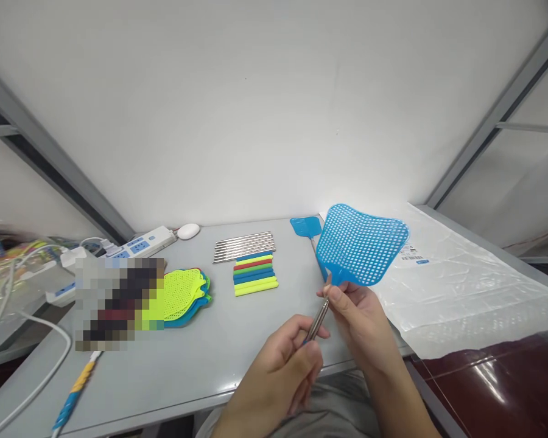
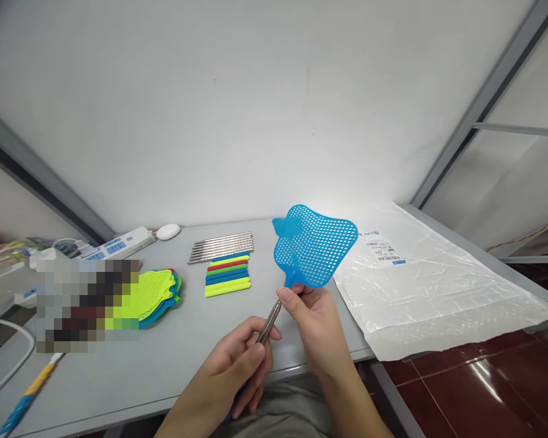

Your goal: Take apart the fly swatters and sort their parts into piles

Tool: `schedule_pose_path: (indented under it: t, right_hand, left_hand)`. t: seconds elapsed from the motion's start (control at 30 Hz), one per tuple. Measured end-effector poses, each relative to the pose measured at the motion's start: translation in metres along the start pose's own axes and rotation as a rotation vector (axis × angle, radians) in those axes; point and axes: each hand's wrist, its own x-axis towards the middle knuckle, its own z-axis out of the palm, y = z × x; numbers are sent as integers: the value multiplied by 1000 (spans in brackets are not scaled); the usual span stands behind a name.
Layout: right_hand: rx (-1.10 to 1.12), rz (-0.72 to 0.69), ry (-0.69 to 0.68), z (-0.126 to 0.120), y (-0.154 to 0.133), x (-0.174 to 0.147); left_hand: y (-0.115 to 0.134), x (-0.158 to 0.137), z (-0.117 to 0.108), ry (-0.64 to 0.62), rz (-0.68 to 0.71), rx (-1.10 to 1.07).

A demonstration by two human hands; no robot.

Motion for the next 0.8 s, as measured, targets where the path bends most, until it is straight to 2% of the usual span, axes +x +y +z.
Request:
schedule_pose_path:
  t: [0.07,0.13,0.23,0.37,0.43,0.6,0.8]
  right_hand:
    - [-44,31,-26,3,4,-3]
    - [-88,59,-60,7,7,-5]
    - [-93,81,-84,13,10,-5]
    - [-16,64,-24,18,16,-4]
    - [-18,74,-19,18,17,-2]
    - [-111,112,-77,17,13,-5]
    - [-200,13,-145,22,7,-13]
  left_hand:
    - [3,0,4,87,16,115]
    - [4,2,5,128,31,136]
    - [4,5,1,70,6,5]
    - [-1,7,-7,-62,-26,-195]
    - [-2,6,-9,-82,-29,-230]
    - [-2,6,-5,4,11,-134]
    - [5,3,-1,89,35,-6]
